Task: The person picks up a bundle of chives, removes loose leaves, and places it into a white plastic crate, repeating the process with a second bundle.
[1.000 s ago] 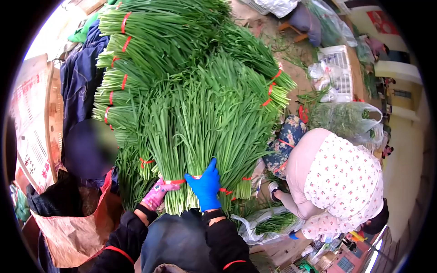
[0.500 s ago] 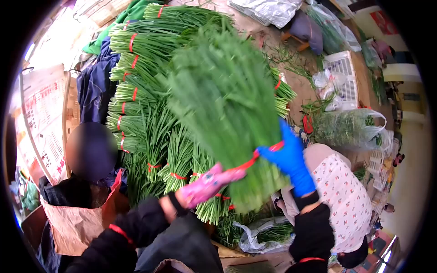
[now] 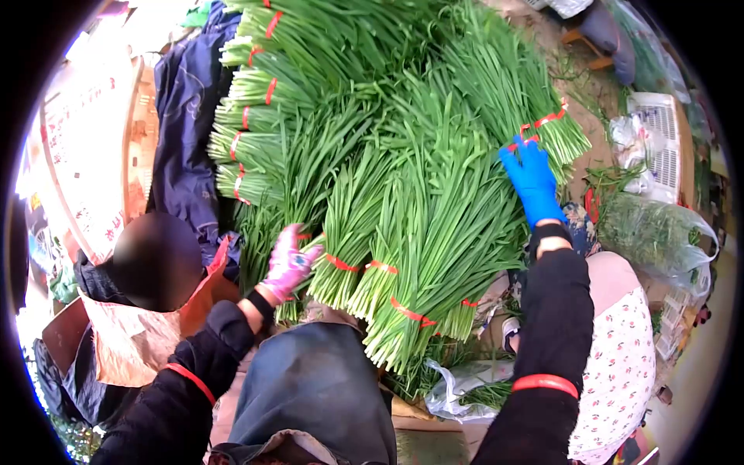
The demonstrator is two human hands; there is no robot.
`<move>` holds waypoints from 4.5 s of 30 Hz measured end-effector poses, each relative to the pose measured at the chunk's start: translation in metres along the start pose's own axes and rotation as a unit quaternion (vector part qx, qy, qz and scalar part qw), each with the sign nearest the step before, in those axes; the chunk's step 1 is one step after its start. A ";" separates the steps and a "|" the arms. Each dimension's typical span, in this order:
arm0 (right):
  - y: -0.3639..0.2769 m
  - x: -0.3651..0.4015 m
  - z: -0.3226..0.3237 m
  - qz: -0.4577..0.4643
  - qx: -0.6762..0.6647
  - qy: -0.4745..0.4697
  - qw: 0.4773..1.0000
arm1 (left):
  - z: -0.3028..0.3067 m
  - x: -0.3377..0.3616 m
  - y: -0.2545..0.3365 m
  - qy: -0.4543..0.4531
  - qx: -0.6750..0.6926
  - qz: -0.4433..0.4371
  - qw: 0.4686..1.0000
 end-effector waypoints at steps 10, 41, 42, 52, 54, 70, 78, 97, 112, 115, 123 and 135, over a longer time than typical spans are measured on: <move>-0.153 0.228 -0.037 0.012 0.011 0.086 0.996 | -0.063 -0.056 -0.155 -0.073 -0.144 0.187 0.969; -0.161 0.279 0.183 -0.023 -0.227 0.003 0.974 | 0.110 0.029 0.176 -0.166 0.296 -0.161 0.927; -0.162 0.259 0.202 0.004 -0.190 0.017 0.982 | 0.087 0.015 0.201 -0.205 0.437 -0.041 0.875; -0.073 0.022 0.163 0.025 0.190 0.068 0.979 | -0.075 -0.100 0.334 -0.380 0.429 -0.034 0.819; -0.041 0.002 0.109 0.026 0.217 0.033 0.975 | -0.083 -0.092 0.294 -0.390 0.357 -0.039 0.848; -0.058 -0.019 0.019 0.030 0.381 0.128 0.915 | 0.032 0.149 -0.009 -0.317 0.295 0.279 0.857; -0.019 -0.027 0.026 0.035 0.387 0.183 0.903 | 0.020 0.191 -0.029 -0.325 0.308 0.285 0.847; -0.058 0.284 -0.124 -0.299 -0.139 0.140 0.934 | 0.079 0.241 -0.031 -0.276 0.318 0.303 0.855; -0.032 0.271 -0.143 -0.516 -0.135 -0.006 0.846 | 0.101 0.245 -0.045 -0.267 0.292 0.350 0.849; -0.052 0.285 -0.145 -0.451 -0.022 0.169 0.876 | 0.100 0.243 -0.042 -0.276 0.263 0.361 0.851; -0.019 0.308 -0.170 -0.409 -0.212 0.154 0.874 | 0.112 0.245 -0.047 -0.287 0.252 0.353 0.854; -0.052 0.389 0.117 -0.212 -0.428 -0.001 0.879 | 0.112 0.241 -0.046 -0.283 0.251 0.317 0.870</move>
Point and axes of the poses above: each hand's wrist, its own x-axis away from the middle knuckle, its own z-axis out of the back of the hand, y = z × x, the point moved 5 cm from there along -x, towards the middle knuckle, and after that the axes turned 4 degrees about -z, right-handed, at the moved point
